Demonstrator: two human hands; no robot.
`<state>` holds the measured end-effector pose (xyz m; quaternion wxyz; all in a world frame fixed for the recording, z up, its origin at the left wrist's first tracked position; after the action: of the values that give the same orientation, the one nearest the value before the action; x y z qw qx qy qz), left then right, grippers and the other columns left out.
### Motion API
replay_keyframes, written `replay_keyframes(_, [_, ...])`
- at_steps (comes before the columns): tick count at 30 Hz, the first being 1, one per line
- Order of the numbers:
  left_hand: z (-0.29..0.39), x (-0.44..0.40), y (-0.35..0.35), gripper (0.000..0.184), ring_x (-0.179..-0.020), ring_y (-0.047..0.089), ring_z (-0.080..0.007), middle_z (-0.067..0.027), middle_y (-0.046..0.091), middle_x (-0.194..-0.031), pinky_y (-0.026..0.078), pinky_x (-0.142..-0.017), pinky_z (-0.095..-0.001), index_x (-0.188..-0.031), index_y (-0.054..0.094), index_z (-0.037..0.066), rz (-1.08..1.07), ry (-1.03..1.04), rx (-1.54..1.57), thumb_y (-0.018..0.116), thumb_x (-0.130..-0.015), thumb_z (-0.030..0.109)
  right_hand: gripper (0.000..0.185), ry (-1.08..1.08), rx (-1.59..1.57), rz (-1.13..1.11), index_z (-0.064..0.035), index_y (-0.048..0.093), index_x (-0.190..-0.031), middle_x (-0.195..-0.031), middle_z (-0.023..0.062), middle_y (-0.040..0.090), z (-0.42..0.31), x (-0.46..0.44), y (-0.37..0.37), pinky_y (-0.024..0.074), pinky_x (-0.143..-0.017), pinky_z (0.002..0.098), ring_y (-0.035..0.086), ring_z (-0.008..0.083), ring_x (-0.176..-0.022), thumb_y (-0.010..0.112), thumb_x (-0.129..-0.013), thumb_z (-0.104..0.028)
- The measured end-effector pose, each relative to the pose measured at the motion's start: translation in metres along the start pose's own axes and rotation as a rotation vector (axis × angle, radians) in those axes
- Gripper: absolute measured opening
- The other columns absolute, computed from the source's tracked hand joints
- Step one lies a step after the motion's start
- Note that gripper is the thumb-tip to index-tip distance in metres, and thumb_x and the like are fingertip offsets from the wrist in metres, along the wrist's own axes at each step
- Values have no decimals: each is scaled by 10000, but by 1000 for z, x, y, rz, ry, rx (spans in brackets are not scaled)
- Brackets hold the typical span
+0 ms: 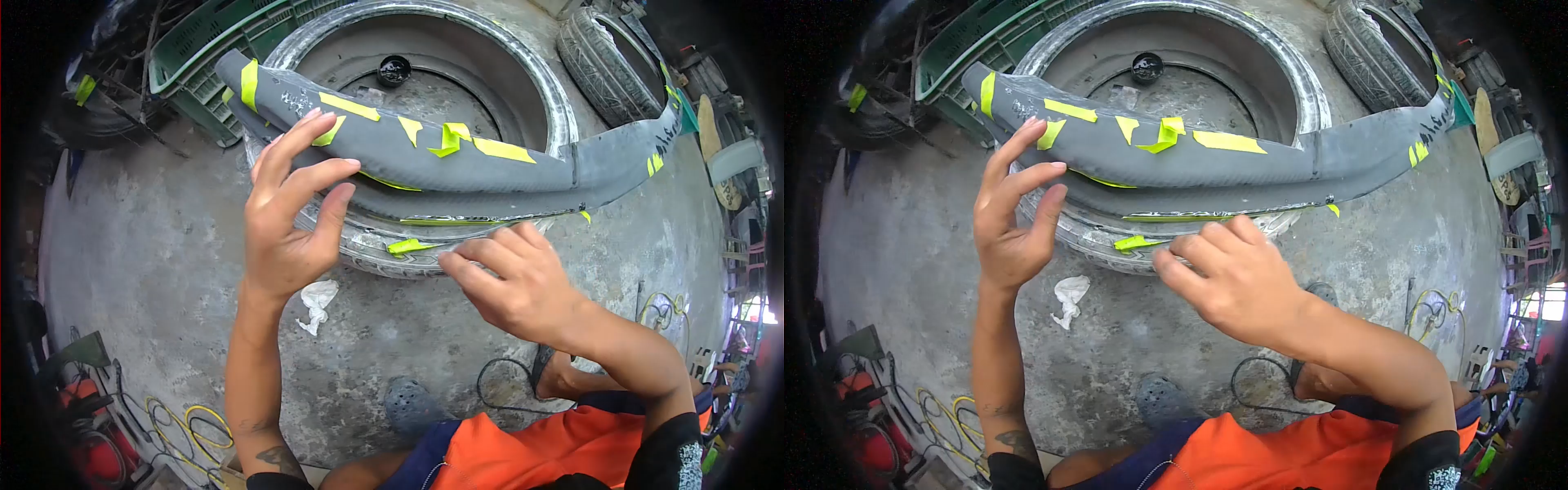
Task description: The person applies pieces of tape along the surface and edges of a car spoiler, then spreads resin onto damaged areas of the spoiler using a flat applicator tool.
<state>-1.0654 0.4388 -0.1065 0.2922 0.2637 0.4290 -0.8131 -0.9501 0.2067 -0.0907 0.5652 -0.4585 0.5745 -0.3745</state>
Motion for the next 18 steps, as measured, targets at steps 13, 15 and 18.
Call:
replay_keyframes(13, [-2, 32, -32, 228, -866, 699, -148, -120, 728, -1063, 572, -780, -277, -1199, 674, -5, 393, -415, 318, 680, -972, 19, 432, 45, 158, -258, -5, 604, -1250, -1002, 74, 601, -23, -33, 48, 440, -785, 350, 590, 203, -902, 602, -846, -157])
replay_keyframes(15, [2, 34, -26, 227, -812, 699, -150, -103, 743, -972, 577, -721, -283, -1187, 690, -8, 335, -499, 337, 692, -961, 14, 432, 15, 133, -268, -7, 603, -1252, -1014, 75, 603, -28, -30, 37, 441, -782, 354, 593, 203, -903, 601, -847, -156])
replay_keyframes(18, [13, 27, -7, 371, -696, 672, -118, -63, 733, -871, 515, -643, -285, -1259, 698, 63, 46, -219, -55, 761, -894, 58, 429, -65, 13, -269, -13, 604, -1253, -1029, 78, 607, -40, -14, 4, 443, -773, 359, 600, 205, -897, 598, -849, -157])
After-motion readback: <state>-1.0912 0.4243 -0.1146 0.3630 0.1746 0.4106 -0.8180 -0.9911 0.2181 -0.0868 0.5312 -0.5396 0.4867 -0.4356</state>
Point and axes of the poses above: each hand's wrist, its own x-axis away from the middle knuckle, its own y-axis out of the palm, z = x × y, the point moved 3 cm from there along -x, towards the middle knuckle
